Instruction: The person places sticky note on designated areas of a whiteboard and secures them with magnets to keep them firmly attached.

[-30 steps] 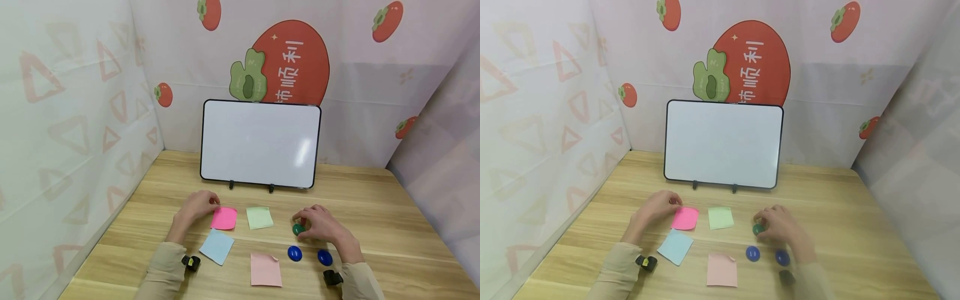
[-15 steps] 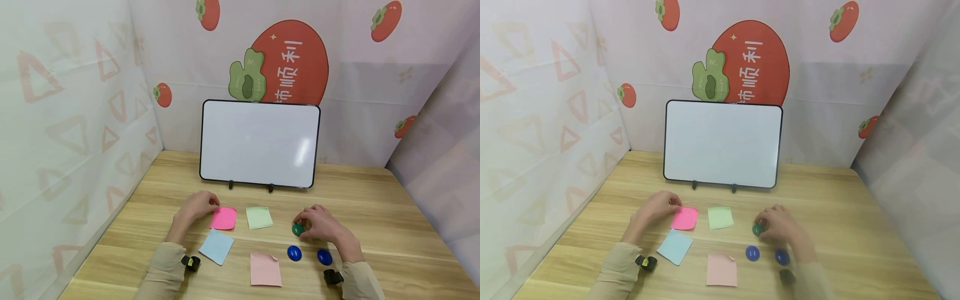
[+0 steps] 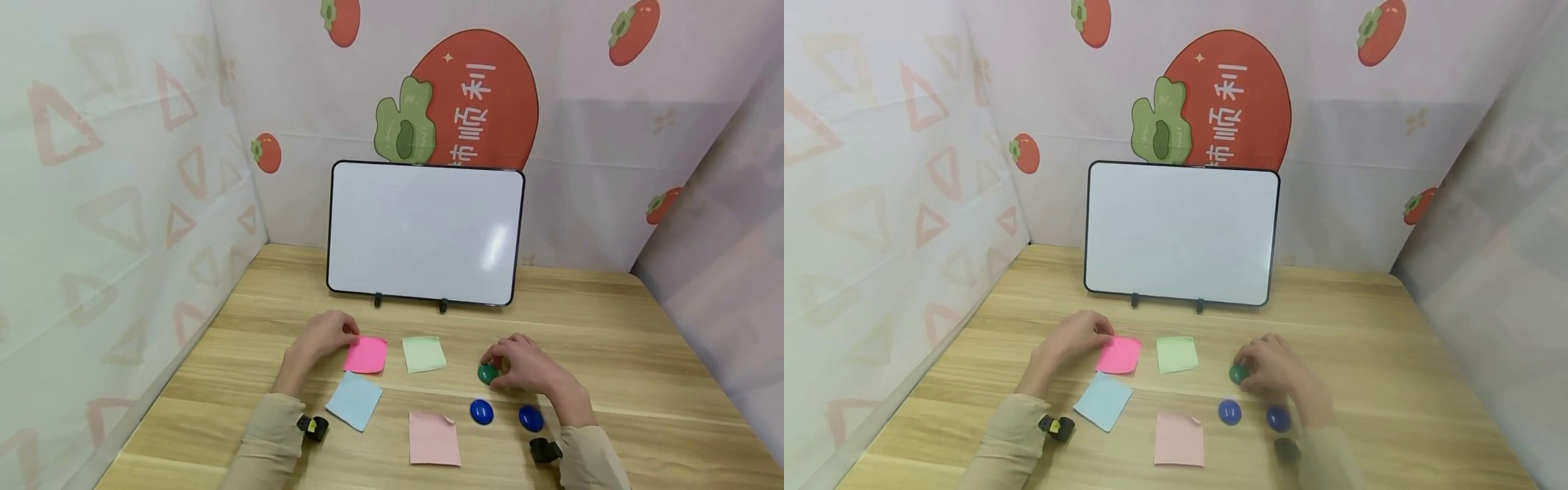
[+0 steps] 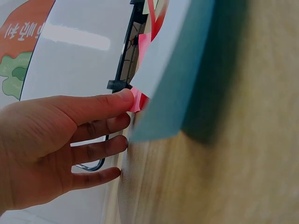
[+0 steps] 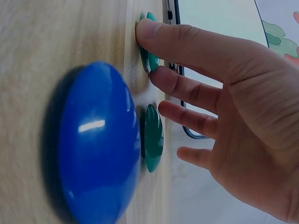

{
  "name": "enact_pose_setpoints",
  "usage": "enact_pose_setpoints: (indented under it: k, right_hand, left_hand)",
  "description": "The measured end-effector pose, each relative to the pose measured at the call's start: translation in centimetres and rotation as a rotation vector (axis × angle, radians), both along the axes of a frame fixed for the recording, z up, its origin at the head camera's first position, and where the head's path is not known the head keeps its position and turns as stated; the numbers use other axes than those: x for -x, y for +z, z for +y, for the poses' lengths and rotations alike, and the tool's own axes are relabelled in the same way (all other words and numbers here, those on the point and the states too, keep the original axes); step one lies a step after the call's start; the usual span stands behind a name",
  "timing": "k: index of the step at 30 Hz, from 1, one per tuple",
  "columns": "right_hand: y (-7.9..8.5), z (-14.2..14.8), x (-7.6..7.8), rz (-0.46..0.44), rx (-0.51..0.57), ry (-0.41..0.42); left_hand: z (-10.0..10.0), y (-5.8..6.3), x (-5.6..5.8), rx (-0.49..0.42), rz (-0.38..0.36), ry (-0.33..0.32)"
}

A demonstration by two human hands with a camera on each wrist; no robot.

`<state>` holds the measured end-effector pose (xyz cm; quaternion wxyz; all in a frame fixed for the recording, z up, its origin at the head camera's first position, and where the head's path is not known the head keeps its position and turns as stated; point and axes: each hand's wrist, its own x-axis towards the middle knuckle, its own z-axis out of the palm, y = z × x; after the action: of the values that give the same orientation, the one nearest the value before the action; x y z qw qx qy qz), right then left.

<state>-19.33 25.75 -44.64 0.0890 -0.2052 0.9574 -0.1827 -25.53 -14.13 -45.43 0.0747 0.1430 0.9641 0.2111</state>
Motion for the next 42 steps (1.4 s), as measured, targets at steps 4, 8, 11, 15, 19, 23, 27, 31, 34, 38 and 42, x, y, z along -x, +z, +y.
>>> enact_pose_setpoints:
  k: [4,8,11,15,19,23,27,31,34,38,42]
  right_hand:
    - [-0.09,0.06,0.03,0.006,0.005,0.009]
    - [-0.29,0.10,0.13,0.027,0.010,0.026]
    - [-0.37,0.11,0.17,0.044,0.009,0.043]
    - [-0.35,0.15,0.18,0.042,0.007,0.049]
    - [-0.40,0.15,0.20,0.030,0.002,0.044]
    - [-0.50,0.16,0.27,0.031,-0.006,0.044]
    - [-0.50,0.15,0.37,0.035,-0.004,0.049]
    - [-0.41,0.04,0.48,0.030,-0.002,0.048]
    - [-0.36,-0.05,0.51,0.027,-0.002,0.046]
    - [-0.36,-0.13,0.54,0.026,-0.003,0.046]
    - [-0.53,-0.11,0.58,0.029,-0.004,0.038]
  left_hand:
    - [-0.02,-0.11,0.12,0.008,0.002,-0.005]
    - [-0.06,-0.12,0.17,0.004,-0.007,-0.006]
    - [-0.11,-0.17,0.19,-0.003,-0.013,-0.004]
    - [-0.16,-0.27,0.26,0.001,-0.008,-0.001]
    - [-0.20,-0.29,0.31,0.002,0.002,0.008]
    - [-0.25,-0.30,0.33,0.001,0.020,0.014]
    - [-0.29,-0.27,0.44,0.003,0.037,0.011]
    - [-0.41,-0.24,0.59,0.006,0.055,0.008]
    - [-0.51,-0.22,0.67,0.004,0.080,0.009]
    - [-0.67,-0.12,0.69,-0.012,0.104,0.017]
    - [-0.75,-0.05,0.78,-0.035,0.103,0.026]
